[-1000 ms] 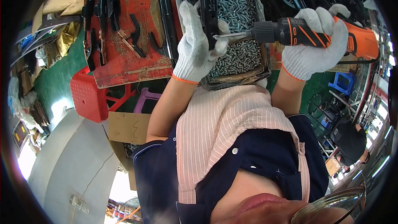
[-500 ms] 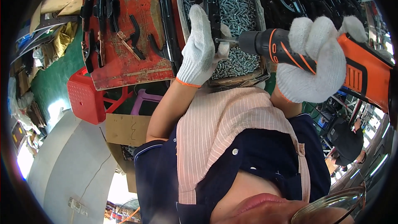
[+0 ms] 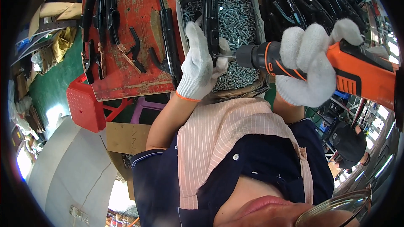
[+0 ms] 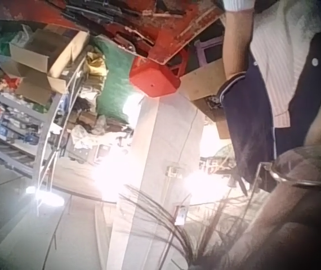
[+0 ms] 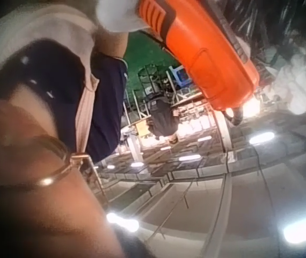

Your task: The person drives screws into black plastic components at a workbench using an electric screwdriver.

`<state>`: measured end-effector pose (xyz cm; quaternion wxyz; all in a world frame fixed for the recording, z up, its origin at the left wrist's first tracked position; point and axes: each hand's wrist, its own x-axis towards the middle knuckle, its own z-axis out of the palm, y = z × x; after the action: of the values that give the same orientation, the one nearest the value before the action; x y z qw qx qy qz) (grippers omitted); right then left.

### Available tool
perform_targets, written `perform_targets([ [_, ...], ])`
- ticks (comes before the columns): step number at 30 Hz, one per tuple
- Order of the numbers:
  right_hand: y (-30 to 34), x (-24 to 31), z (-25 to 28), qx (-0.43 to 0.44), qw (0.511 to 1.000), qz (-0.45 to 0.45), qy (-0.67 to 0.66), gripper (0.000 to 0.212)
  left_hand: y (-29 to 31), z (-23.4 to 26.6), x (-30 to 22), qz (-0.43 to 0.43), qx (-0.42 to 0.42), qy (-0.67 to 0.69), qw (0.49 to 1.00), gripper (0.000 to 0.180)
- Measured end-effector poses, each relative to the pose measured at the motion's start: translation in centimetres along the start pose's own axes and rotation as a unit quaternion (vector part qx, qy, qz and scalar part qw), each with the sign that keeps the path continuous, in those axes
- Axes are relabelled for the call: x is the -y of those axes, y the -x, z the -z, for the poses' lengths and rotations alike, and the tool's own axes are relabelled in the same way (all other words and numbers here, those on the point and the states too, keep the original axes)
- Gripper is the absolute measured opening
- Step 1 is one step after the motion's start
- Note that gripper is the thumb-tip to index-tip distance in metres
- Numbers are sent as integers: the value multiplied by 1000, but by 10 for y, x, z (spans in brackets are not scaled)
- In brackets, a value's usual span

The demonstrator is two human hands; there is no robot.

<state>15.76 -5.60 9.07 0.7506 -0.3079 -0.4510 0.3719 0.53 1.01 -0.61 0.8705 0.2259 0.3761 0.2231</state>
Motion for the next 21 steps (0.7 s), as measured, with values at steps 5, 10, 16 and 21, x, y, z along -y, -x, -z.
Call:
perform_targets([
  [5,-8,-12,12,-74,995,36,63,35,10,0,0,9,16,54,998,56],
  [10,-9,-48,29,-167,976,117,70,28,14,25,8,14,39,158,987,61],
  [16,4,-65,39,-235,966,82,74,39,14,19,-3,10,86,185,979,68],
  [21,-1,-62,40,-236,966,99,39,34,12,15,-3,11,59,169,984,64],
])
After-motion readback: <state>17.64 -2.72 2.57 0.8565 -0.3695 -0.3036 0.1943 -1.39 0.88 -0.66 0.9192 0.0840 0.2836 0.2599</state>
